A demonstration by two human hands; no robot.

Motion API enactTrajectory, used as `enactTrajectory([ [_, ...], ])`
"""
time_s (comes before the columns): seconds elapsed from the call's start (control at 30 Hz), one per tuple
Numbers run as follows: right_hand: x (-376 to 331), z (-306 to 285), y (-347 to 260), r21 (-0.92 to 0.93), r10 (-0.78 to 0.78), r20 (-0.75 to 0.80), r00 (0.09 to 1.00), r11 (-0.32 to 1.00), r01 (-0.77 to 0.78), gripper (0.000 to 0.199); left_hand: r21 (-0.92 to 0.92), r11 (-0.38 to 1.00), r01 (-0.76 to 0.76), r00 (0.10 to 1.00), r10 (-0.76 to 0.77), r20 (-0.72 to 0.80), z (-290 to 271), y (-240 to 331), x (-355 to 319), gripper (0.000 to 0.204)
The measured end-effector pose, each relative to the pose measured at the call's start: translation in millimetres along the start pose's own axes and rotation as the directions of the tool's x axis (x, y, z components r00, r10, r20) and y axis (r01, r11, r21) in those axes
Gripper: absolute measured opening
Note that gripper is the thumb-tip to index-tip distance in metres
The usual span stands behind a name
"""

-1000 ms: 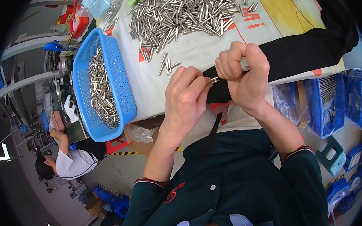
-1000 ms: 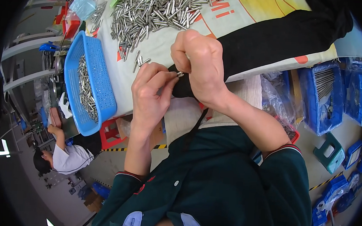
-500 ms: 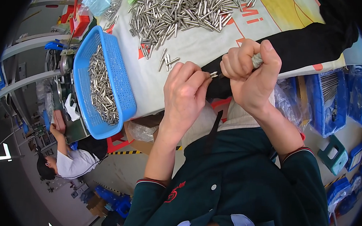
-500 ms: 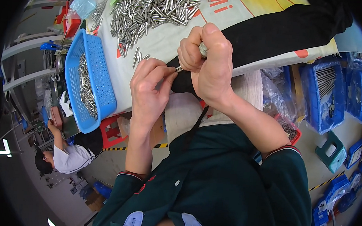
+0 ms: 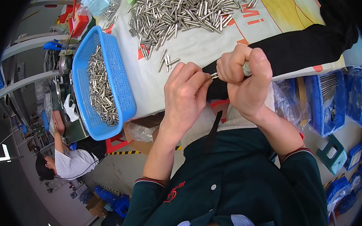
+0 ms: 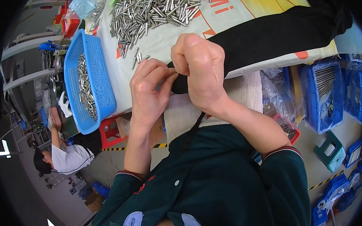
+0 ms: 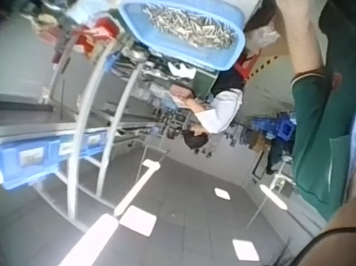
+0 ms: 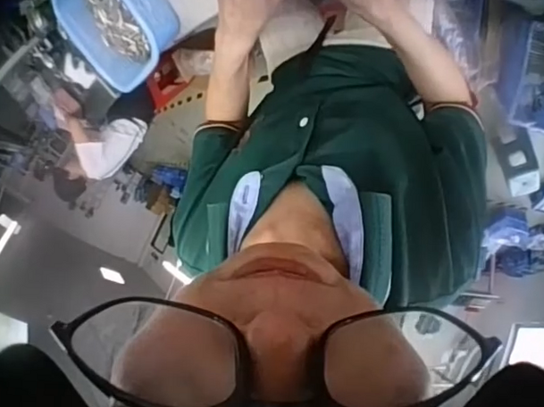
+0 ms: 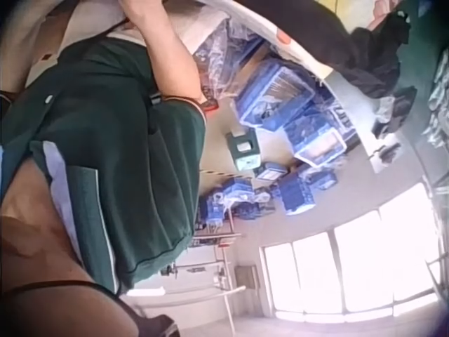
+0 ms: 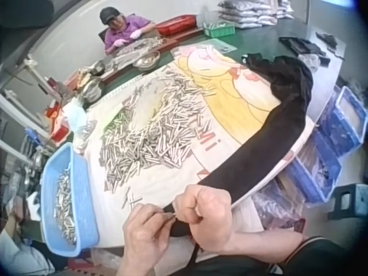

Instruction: Picking up and arranging small metal U-shaped pins on a workbench in a manufacturing environment.

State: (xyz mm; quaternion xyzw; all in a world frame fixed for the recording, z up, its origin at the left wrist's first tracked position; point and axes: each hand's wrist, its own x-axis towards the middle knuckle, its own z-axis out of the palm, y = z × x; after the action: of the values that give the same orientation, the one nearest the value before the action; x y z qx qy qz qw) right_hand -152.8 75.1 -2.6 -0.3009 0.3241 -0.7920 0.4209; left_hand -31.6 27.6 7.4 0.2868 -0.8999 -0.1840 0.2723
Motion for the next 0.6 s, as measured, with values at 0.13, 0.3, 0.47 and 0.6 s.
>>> enactTrajectory([
  [0.13,-5,9,1,-0.192,-0.102,0.065,0.993,0.975,0.112,0.051,0.005,1.0,-0.01,1.0,0.01,0.018,-1,1,1,0.012],
  [0.3,-8,9,3,-0.198,-0.26,0.223,0.939,0.932,0.305,0.031,0.099,0.995,-0.023,1.0,0.022,0.013,-4,-1,-5,0.015],
  [0.47,-10,8,1,-0.228,-0.131,0.132,0.983,0.961,0.159,0.048,0.269,0.958,0.103,0.989,-0.069,-0.132,-5,-20,-6,0.014],
  [0.6,-6,3,6,-0.112,-0.118,0.1,0.988,0.985,0.129,0.036,0.357,0.913,0.197,0.974,-0.139,-0.181,-16,-28,-3,0.014],
])
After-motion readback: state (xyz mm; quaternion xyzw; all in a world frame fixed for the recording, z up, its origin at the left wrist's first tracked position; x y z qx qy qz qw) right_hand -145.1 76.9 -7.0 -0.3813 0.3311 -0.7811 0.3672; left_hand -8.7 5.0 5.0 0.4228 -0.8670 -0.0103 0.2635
